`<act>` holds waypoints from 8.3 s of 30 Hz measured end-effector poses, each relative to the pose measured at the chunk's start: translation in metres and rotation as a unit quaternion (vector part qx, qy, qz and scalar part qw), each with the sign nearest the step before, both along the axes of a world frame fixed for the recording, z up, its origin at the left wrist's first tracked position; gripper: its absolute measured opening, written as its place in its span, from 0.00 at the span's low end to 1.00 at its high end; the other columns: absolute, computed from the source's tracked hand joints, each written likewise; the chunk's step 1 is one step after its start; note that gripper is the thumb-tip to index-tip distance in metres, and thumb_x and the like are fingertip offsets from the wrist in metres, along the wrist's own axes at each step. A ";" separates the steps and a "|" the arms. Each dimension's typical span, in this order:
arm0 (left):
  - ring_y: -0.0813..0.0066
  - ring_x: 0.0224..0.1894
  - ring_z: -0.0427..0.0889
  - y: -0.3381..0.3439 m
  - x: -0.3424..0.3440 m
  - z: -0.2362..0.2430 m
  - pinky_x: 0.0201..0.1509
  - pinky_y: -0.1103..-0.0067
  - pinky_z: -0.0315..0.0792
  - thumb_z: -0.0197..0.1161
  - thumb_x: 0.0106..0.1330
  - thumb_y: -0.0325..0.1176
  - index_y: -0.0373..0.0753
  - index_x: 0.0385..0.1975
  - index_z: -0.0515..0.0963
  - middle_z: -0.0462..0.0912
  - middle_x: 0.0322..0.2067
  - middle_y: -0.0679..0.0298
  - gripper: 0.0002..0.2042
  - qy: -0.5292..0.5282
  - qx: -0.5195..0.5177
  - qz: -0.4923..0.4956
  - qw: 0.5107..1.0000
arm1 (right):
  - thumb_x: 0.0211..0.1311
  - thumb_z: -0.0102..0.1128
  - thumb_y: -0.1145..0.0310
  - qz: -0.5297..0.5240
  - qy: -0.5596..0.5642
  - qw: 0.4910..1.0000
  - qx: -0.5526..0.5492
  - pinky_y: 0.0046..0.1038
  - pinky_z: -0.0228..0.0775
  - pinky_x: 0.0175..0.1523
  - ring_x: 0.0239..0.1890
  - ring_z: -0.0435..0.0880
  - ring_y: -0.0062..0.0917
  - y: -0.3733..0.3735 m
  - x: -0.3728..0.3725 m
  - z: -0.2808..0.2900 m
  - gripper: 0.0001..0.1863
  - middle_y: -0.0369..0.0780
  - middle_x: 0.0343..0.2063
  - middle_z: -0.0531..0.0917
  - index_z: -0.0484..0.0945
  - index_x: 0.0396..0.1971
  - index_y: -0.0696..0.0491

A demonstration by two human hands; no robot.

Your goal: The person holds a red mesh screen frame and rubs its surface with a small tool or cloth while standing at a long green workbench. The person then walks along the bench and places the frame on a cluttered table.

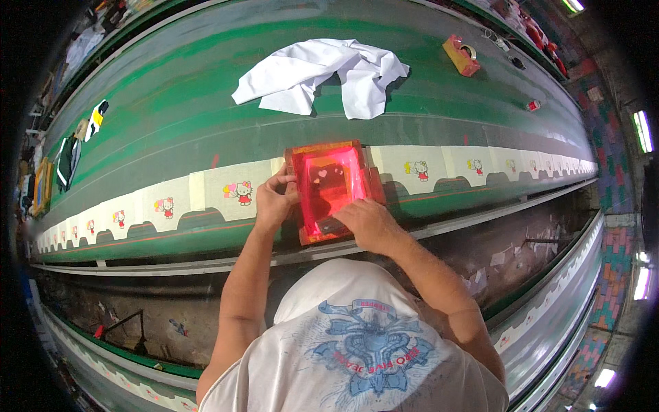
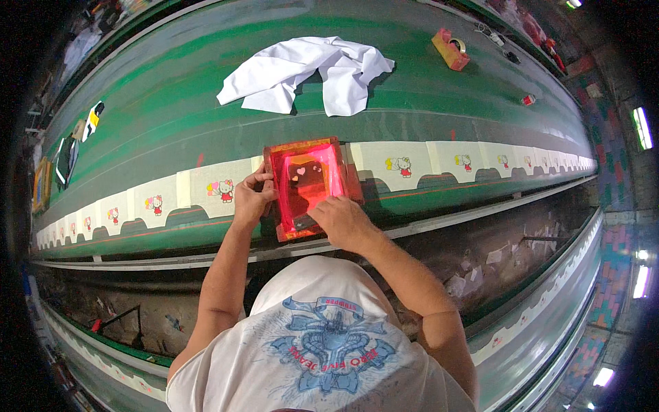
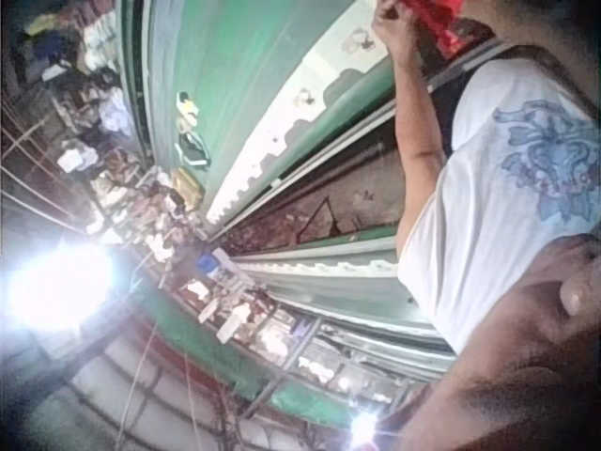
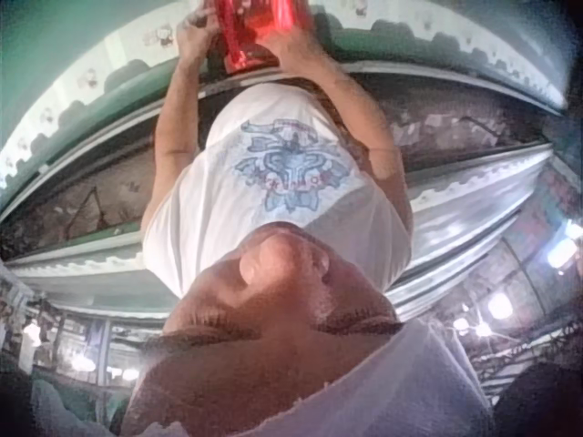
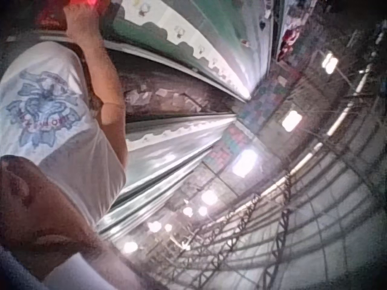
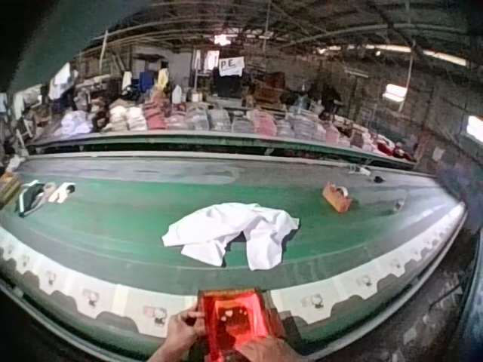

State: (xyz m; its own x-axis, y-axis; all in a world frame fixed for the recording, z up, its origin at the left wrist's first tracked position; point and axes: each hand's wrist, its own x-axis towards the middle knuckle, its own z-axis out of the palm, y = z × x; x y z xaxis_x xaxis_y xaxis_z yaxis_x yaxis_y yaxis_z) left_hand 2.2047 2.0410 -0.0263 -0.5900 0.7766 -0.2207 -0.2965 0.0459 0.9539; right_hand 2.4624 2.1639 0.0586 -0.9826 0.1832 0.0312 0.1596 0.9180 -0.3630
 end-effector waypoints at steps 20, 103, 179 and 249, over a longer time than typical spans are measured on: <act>0.74 0.53 0.90 -0.001 -0.002 -0.016 0.48 0.79 0.84 0.74 0.65 0.15 0.29 0.43 0.87 0.78 0.79 0.52 0.09 0.053 0.074 0.001 0.996 | 0.71 0.64 0.69 -0.055 0.102 0.990 0.078 0.49 0.74 0.71 0.60 0.86 0.41 0.029 -0.051 -0.046 0.25 0.43 0.56 0.88 0.85 0.67 0.48; 0.71 0.63 0.88 0.190 0.201 -0.024 0.65 0.72 0.84 0.75 0.58 0.09 0.32 0.37 0.84 0.79 0.79 0.50 0.12 0.040 0.033 0.010 0.999 | 0.65 0.63 0.76 -0.011 -0.033 0.998 -0.056 0.49 0.78 0.68 0.59 0.89 0.47 0.227 0.177 0.002 0.21 0.49 0.52 0.91 0.88 0.58 0.57; 0.68 0.67 0.88 0.371 0.415 -0.012 0.67 0.70 0.85 0.76 0.58 0.07 0.33 0.38 0.82 0.77 0.80 0.49 0.15 -0.022 0.057 0.003 0.998 | 0.65 0.67 0.71 -0.010 -0.096 0.994 0.054 0.48 0.79 0.65 0.59 0.88 0.42 0.352 0.416 0.009 0.19 0.43 0.52 0.89 0.88 0.55 0.54; 0.67 0.66 0.88 0.376 0.439 0.004 0.59 0.72 0.88 0.78 0.60 0.13 0.34 0.39 0.79 0.74 0.82 0.44 0.15 0.153 0.073 0.007 0.986 | 0.66 0.65 0.69 -0.066 0.102 0.991 0.047 0.43 0.78 0.75 0.69 0.81 0.38 0.328 0.484 -0.033 0.24 0.39 0.61 0.86 0.88 0.62 0.52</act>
